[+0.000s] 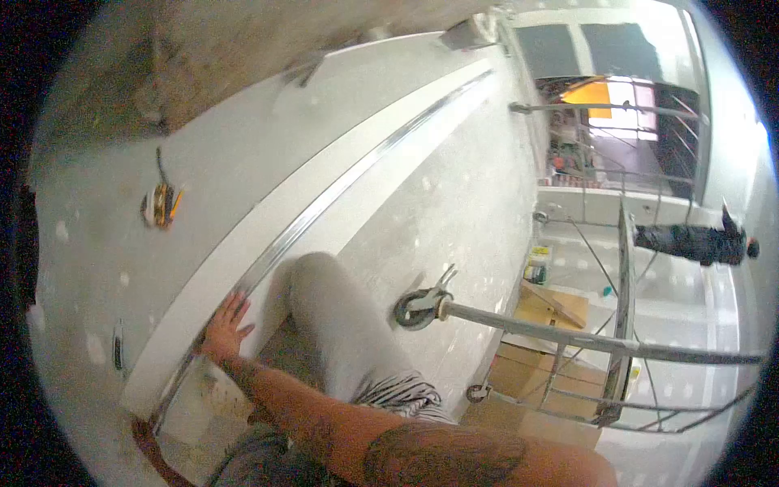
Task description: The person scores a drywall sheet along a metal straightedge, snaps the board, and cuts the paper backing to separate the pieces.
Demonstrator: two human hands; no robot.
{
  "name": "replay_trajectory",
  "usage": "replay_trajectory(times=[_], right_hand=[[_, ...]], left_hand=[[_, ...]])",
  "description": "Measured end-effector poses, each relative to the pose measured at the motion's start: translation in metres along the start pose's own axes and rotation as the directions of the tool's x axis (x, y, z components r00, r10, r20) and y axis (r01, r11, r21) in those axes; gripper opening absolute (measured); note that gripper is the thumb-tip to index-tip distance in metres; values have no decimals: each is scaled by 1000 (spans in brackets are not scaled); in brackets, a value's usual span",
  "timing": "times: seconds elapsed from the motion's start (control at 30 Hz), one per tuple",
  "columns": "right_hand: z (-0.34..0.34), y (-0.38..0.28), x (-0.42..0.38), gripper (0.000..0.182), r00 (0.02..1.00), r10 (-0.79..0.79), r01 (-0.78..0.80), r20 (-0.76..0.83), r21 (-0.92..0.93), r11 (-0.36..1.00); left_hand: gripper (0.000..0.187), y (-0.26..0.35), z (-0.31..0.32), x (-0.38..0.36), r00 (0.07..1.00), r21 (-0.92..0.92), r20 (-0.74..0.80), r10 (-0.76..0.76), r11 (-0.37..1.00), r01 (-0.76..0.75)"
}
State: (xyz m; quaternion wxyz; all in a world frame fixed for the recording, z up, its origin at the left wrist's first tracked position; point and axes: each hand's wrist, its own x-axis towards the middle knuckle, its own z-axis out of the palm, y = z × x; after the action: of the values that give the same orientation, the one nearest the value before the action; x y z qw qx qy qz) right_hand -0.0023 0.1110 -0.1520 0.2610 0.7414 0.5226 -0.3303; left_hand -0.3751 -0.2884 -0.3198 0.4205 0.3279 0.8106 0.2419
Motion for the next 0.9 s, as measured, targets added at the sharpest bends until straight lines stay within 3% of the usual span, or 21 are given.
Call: replay_trajectory(times=[0.03,0.1,0.17,0.2,0.33,0.4,0.43,0.5,0.53,0.57,0.6,0.63,0.67,0.7,0.73,0.77,0.83,0.9], right_hand=[[34,3,14,144,973,36,-55,-227,-75,996],[36,5,19,146,969,66,-89,-238,-87,992],[37,9,15,146,966,55,-76,-254,-74,994],[39,9,15,146,965,36,-56,-259,-70,996],[28,0,12,148,963,61,-90,-263,-99,991],[-1,-1,-3,149,1000,30,-30,8,28,999],[8,-1,-1,149,1000,28,-28,11,27,999],[47,5,17,151,971,37,-64,-236,-105,992],[63,14,35,151,968,60,-97,-244,-144,985],[59,16,33,152,981,27,-38,-193,-56,998],[55,17,29,154,990,-7,12,-142,37,999],[58,20,29,155,993,-20,27,-116,62,998],[31,9,15,140,1000,17,-17,-22,-26,1000],[31,9,11,148,999,-34,35,-41,29,999],[34,4,16,157,999,46,-46,11,1,999],[34,0,12,159,999,37,-37,31,7,999],[34,-6,10,161,998,15,-16,67,15,1000],[37,-9,8,164,999,40,-39,-5,47,998]], left_hand=[[44,8,2,7,992,129,65,-113,986,104],[55,44,-6,6,970,270,110,-218,946,182],[26,95,-4,-7,976,162,-36,-216,962,219],[26,99,-6,-7,977,162,-39,-211,963,215],[35,89,-15,-10,982,225,39,-183,959,170],[39,75,-10,1,980,231,81,-182,960,159],[42,60,3,12,971,246,118,-210,953,177],[51,33,20,28,946,284,172,-274,934,219],[56,26,-3,18,930,319,173,-324,912,258],[56,81,-5,13,940,499,125,-317,839,217],[57,178,-7,8,948,660,77,-310,728,185],[53,226,-12,23,950,586,31,-310,776,233],[49,275,-17,37,951,505,-15,-309,819,273],[42,233,-10,55,994,638,-100,43,769,31],[36,264,4,70,964,664,-143,225,744,-75],[34,312,6,92,980,448,-74,187,884,-135],[34,361,26,117,917,489,-74,393,815,-310],[40,384,32,135,960,538,-61,273,819,-199]])
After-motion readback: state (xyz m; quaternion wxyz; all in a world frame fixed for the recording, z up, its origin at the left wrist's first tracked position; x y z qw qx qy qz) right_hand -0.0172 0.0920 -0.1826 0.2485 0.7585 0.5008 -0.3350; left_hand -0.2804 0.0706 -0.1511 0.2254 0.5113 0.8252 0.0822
